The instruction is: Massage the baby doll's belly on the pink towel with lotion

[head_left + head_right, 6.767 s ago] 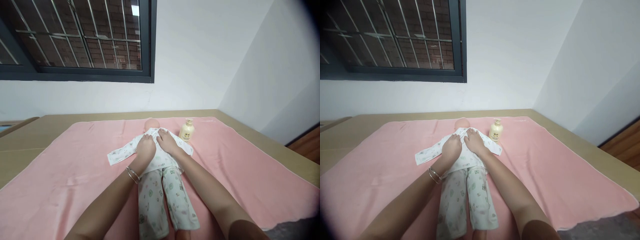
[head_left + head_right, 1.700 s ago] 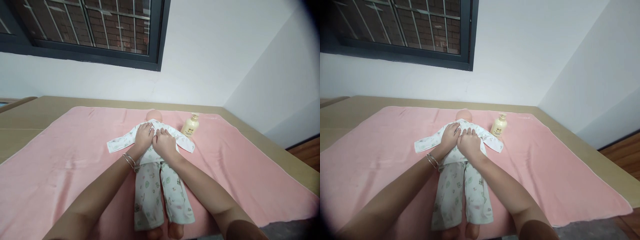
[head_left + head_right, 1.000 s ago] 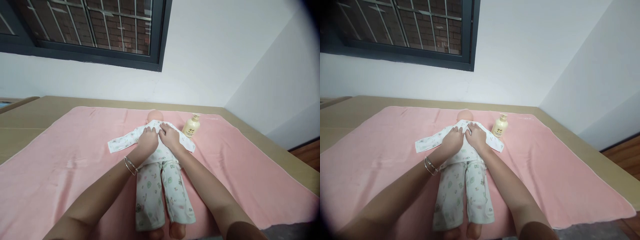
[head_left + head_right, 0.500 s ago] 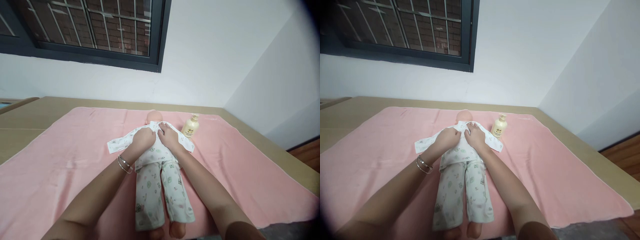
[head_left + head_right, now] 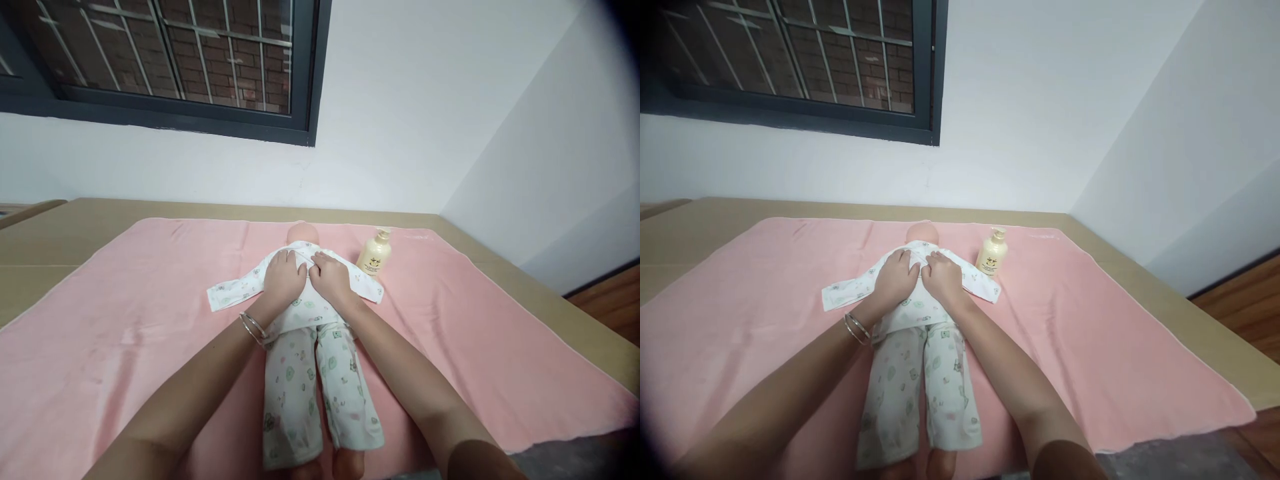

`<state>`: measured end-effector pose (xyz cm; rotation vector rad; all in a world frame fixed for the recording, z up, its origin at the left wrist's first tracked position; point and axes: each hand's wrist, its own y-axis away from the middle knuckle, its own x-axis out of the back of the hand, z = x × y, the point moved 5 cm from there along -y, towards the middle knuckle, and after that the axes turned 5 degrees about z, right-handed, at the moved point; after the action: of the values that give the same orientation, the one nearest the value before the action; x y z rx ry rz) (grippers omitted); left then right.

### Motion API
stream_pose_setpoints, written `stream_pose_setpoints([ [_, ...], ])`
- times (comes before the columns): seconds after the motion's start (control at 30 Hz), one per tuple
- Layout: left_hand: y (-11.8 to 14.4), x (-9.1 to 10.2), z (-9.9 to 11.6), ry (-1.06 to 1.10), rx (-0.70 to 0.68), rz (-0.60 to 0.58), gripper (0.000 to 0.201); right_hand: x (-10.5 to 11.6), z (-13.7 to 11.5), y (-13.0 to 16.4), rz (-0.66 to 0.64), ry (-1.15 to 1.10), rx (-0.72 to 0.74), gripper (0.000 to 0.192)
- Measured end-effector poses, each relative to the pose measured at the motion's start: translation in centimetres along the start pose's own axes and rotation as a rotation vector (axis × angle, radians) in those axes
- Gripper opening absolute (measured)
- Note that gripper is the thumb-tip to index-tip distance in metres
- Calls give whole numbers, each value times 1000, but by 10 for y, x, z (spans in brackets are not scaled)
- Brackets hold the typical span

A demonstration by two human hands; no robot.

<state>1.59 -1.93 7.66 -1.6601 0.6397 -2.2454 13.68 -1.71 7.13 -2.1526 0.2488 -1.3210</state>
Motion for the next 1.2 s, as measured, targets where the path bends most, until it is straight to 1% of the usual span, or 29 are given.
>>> stream_pose_setpoints([
  [0.1, -3, -5, -6, 57, 11, -4, 48, 0, -4, 6, 41, 14, -6, 30],
  [0.2, -4, -8, -8, 83, 18, 0, 48, -1, -5, 7, 52, 7, -19, 31],
  [0.3, -3, -12, -8, 87, 13, 6, 49, -1, -1, 1, 19, -43, -21, 36],
  [0.43, 1, -14, -8, 79, 25, 50, 47, -6, 7, -8, -83, -125, -12, 45],
  [0.5, 3, -13, -6, 81, 29, 71, 47, -8, 10, -10, -100, -139, -17, 46],
  [0.57, 4, -12, -5, 86, 33, 75, 47, -9, 11, -10, -90, -131, -13, 46],
  [0.67, 2, -10, -5, 93, 46, 58, 49, -7, 7, -7, -56, -76, 8, 44],
  [0.77, -3, -11, -10, 128, 40, 12, 50, -2, -1, -1, -11, 4, 31, 39],
  [0.87, -8, -12, -17, 176, 34, -40, 48, 1, -13, 7, -3, 48, 81, 34],
  [0.93, -10, -13, -19, 175, 29, -51, 47, 2, -18, 10, -12, 56, 95, 32],
  [1.0, -10, -11, -18, 147, 9, -44, 46, 1, -18, 10, -22, 44, 87, 35],
  [1.07, -8, -9, -14, 106, -14, -28, 45, -3, -14, 6, -55, 14, 75, 43],
  [1.13, -5, -4, -8, 59, -29, -12, 43, -8, -5, 0, -110, -20, 50, 51],
  [1.2, -1, 1, -1, 4, -35, 2, 40, -13, 6, -6, -167, -59, 19, 54],
])
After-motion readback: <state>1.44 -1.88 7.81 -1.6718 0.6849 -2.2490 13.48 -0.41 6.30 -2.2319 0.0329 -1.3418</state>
